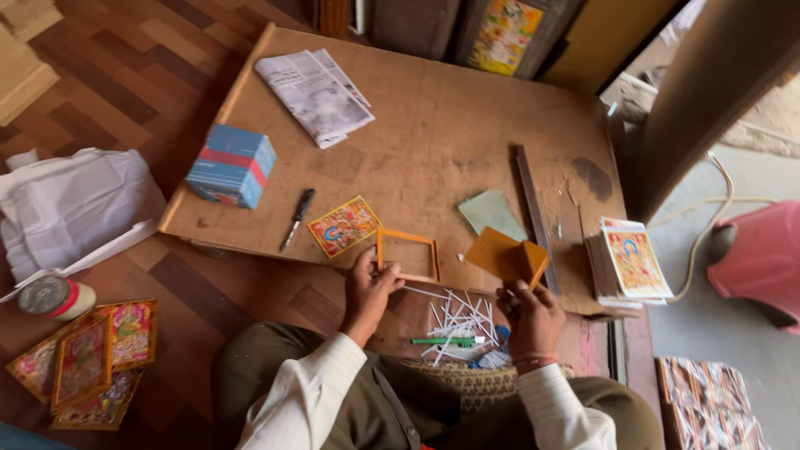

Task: The person assembles small picture frames by cutting printed images with scissors, placing them into a frame with glass, and securing the back with a hammer and nails. The person repeats this process for multiple frames.

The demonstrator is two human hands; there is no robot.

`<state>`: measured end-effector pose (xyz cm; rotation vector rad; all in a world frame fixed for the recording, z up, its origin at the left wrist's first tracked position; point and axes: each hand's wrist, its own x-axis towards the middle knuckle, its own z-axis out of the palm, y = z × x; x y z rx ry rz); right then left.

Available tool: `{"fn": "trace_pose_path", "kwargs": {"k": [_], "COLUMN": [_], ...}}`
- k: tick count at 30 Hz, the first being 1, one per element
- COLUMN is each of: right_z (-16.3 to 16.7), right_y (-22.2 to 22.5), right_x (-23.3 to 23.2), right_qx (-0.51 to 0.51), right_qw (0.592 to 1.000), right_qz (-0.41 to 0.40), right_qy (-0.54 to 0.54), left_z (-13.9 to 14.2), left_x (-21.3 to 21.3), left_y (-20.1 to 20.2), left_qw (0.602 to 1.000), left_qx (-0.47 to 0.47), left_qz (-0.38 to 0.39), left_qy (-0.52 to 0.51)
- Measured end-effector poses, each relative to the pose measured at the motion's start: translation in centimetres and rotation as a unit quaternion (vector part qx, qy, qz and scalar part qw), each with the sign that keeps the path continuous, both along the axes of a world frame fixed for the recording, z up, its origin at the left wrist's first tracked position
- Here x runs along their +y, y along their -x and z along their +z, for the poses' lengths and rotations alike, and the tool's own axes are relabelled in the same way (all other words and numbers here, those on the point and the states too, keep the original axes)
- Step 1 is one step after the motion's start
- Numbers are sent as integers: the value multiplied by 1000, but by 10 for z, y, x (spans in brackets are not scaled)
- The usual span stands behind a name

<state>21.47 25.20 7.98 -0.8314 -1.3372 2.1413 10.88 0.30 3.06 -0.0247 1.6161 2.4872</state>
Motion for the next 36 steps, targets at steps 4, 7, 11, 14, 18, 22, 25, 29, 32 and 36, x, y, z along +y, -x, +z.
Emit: {"fn": "trace_pose_path", "kwargs": {"k": [4,7,11,14,18,22,25,29,32,36], "right_z": [2,4,9,12,-8,-33,-36,-31,-29,-27], "right_y": [62,126,206,216,164,119,107,103,99,91], "right_x": [9,1,-17,-14,16,19,21,32,38,34], "right_qx": [8,11,28,-58,-180,-205,-216,-270,-251,-98], "right_qw": [999,997,981,971,673,528,518,557,569,554], "right_qz": [48,82,121,90,118,120,143,202,190,108], "right_qy": [-1,-3,147,-213,-707,-816,-815,-759,-759,-820], "left_z": [-4,-9,-2,2,-4,-11,-13,-15,-16,-16], "left_x": [-5,-11,-12,-15,-17,-14,-14,-14,-12,-11], "left_y": [1,2,4,7,11,5,5,6,6,-1], "left_qw": [990,956,977,947,907,906,897,885,889,901], "left_qx": [43,116,-14,64,167,176,200,236,222,184], "left_qz": [44,77,36,68,95,89,96,121,124,120], "left_qy": [127,257,211,309,374,375,382,384,380,373]}}
